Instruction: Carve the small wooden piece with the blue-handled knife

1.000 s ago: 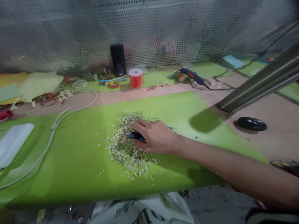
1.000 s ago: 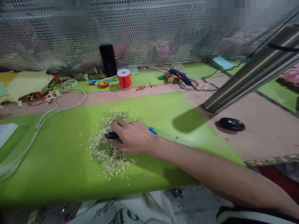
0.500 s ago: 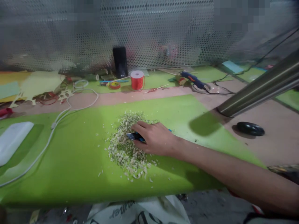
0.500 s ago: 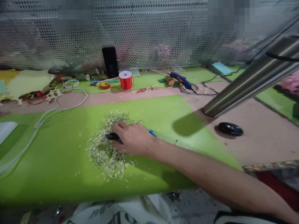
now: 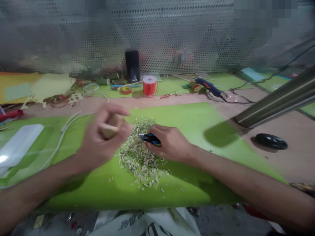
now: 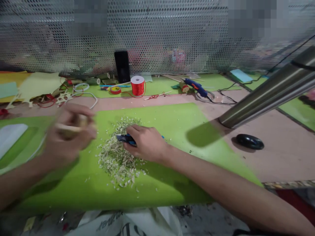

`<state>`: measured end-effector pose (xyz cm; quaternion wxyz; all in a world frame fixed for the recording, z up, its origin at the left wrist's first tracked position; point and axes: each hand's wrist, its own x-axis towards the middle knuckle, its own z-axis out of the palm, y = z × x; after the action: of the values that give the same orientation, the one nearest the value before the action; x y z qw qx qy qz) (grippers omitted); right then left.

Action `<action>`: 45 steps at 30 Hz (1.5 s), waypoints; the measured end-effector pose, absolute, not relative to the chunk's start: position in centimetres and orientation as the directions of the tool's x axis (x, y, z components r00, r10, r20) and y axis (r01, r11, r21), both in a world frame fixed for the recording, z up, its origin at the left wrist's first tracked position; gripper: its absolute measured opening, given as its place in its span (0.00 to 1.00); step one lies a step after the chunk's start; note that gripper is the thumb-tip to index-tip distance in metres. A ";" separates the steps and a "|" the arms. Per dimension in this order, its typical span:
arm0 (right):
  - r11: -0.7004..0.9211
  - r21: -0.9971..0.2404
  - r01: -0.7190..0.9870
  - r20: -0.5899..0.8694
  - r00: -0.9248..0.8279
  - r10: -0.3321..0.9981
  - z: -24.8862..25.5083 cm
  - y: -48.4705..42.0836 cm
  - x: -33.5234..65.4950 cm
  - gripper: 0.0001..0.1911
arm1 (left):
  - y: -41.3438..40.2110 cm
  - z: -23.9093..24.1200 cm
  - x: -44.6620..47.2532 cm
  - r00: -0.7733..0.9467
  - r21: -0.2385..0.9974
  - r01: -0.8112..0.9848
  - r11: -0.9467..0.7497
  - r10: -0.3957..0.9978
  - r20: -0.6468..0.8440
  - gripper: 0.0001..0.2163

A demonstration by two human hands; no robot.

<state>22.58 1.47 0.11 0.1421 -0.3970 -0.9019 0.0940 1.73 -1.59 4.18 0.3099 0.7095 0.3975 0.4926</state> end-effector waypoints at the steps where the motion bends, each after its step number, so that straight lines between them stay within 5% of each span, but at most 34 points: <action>1: 0.680 -0.305 0.666 0.229 -0.642 0.732 0.0 1.6 22.7 0.14 | -1.4 3.5 2.0 0.242 0.847 0.286 -0.448 0.889 0.388 0.11; 4: 0.681 -0.361 0.637 0.308 -0.607 0.732 -0.1 1.8 23.0 0.16 | -0.7 1.4 3.2 0.336 0.892 0.336 -0.301 0.924 0.186 0.12; 10: 0.670 -0.361 0.649 0.293 -0.603 0.742 -0.3 1.7 22.8 0.16 | -1.0 -0.1 3.7 0.384 0.937 0.261 -0.234 0.915 0.121 0.16; 22: 0.773 -0.215 0.597 0.204 -0.747 0.633 -0.7 1.3 22.3 0.17 | -1.4 -2.2 3.2 0.417 0.843 0.279 -0.460 0.849 0.326 0.19; 36: 0.706 -0.125 0.697 0.049 -0.707 0.706 0.0 1.0 21.9 0.14 | -1.4 -2.2 3.0 0.441 0.649 0.428 -0.629 0.772 0.457 0.16; 45: 0.716 -0.201 0.668 0.210 -0.685 0.698 -0.1 1.3 22.3 0.08 | -1.5 -2.2 2.9 0.491 0.549 0.411 -0.728 0.684 0.539 0.16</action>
<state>22.29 1.26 -0.13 0.1368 -0.3728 -0.9162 0.0538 2.94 -1.47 -2.23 0.1765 0.8451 0.3242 0.3867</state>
